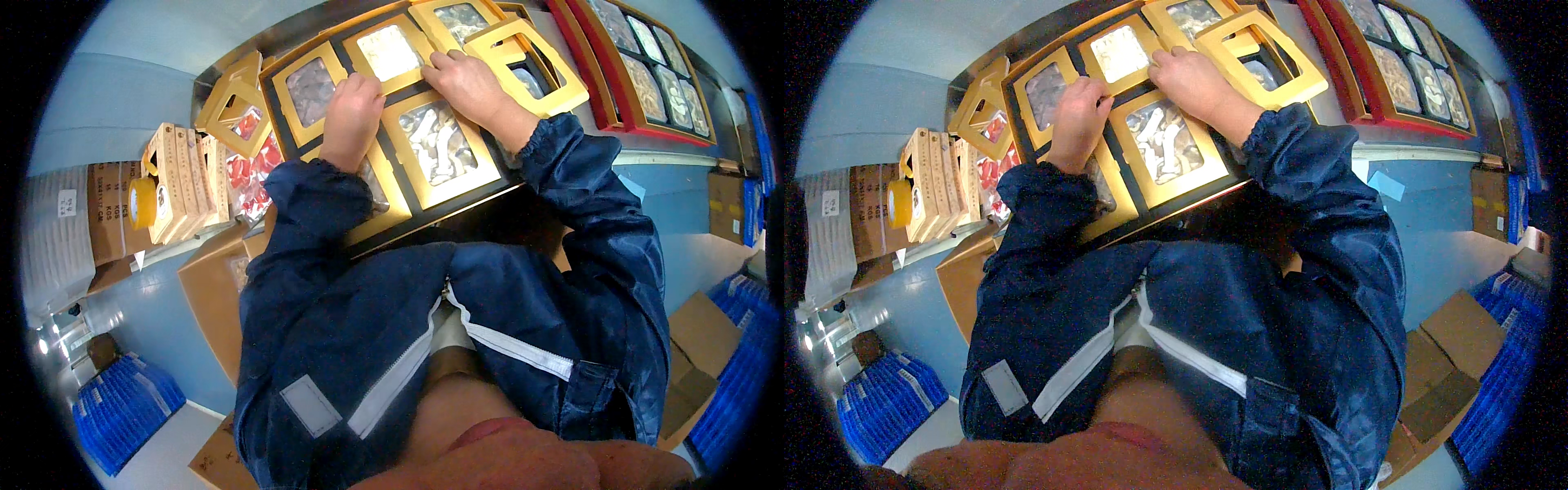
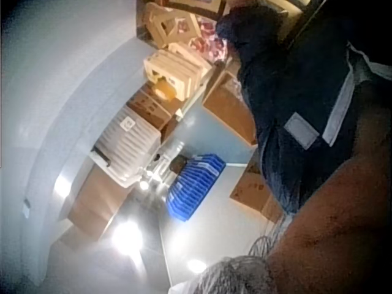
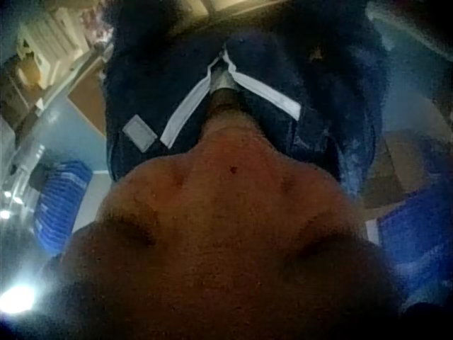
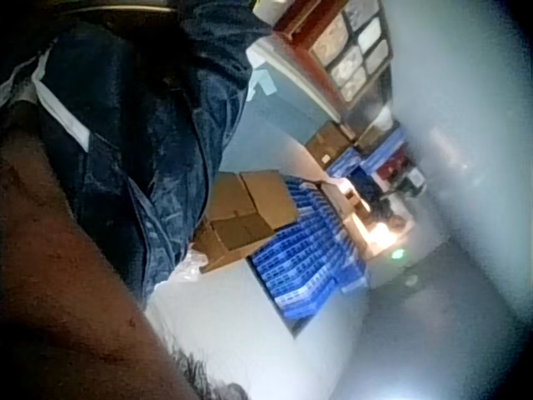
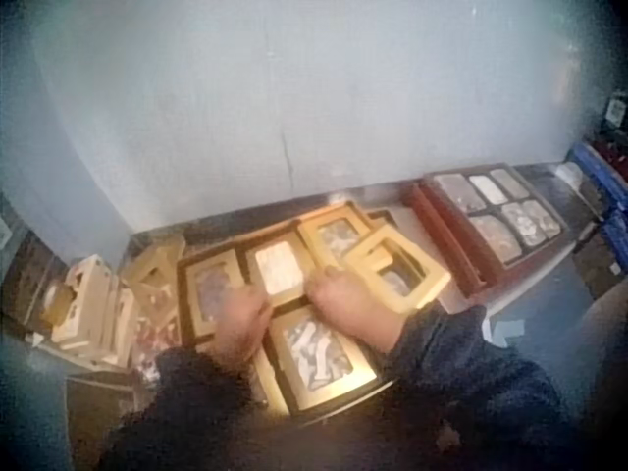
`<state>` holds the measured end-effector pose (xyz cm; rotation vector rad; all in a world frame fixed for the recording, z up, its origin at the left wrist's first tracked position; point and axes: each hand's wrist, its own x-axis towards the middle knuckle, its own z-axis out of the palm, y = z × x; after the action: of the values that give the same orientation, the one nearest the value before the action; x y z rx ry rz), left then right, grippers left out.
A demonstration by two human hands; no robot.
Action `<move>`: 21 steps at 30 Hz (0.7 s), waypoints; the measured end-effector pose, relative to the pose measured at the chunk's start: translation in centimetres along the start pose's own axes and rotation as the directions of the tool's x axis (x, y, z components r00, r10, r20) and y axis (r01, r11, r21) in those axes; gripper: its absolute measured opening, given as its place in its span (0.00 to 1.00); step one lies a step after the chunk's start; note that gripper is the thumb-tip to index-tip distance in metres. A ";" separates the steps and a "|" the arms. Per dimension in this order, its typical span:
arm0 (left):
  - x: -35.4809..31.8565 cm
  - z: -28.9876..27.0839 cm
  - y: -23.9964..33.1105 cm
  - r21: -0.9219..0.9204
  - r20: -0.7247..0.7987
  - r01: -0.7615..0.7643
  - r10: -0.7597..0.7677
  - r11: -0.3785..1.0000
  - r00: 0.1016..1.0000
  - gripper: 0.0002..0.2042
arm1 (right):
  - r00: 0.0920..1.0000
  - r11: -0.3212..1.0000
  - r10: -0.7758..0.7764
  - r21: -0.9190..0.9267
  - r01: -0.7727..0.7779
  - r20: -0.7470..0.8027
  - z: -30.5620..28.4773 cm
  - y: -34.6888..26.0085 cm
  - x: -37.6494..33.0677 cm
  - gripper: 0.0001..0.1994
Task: The person assembles a multi-compartment gift box by placing gold cardboard inserts over individual food containers. The person repeatedly picks up inserts, aligns them over the compartments, and presses them into place. The person also wipes the box surface with a green cloth.
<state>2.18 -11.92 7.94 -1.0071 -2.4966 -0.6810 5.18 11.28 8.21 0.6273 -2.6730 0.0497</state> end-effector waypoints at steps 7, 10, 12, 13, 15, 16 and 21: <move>-0.4 0.2 1.2 0.232 0.020 -0.048 0.045 0.972 0.999 0.05 | 1.000 1.000 0.005 0.006 -0.005 0.029 -0.5 -0.6 0.1 0.09; -0.6 0.3 1.7 0.320 0.028 -0.101 0.097 0.942 0.995 0.05 | 1.000 0.999 0.027 0.018 -0.027 -0.002 0.2 -1.0 0.0 0.07; -0.9 0.0 1.5 0.279 0.039 -0.113 0.106 0.954 0.994 0.04 | 0.999 0.999 0.033 0.023 -0.033 -0.028 0.6 -1.0 0.0 0.06; -0.9 -0.1 1.4 0.257 0.044 -0.122 0.114 0.959 0.992 0.03 | 0.999 0.999 0.034 0.026 -0.033 -0.042 0.7 -0.9 0.0 0.06; -1.1 -0.1 0.9 0.228 0.084 -0.074 0.056 0.971 0.995 0.03 | 0.999 0.999 0.029 0.031 -0.028 -0.037 0.7 -0.8 0.0 0.06; -1.2 -0.1 0.7 0.215 0.104 -0.048 0.026 0.975 0.994 0.03 | 1.000 0.999 0.024 0.034 -0.023 -0.018 0.8 -0.8 0.0 0.07; -0.3 -1.1 -0.1 0.218 0.217 -0.169 0.121 0.961 0.969 0.04 | 0.998 0.994 0.054 0.098 -0.050 -0.044 1.5 -0.4 -0.3 0.07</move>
<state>2.52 -12.75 8.62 -1.2062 -2.5627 -0.2398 5.08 10.88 6.71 0.5783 -2.6538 0.2067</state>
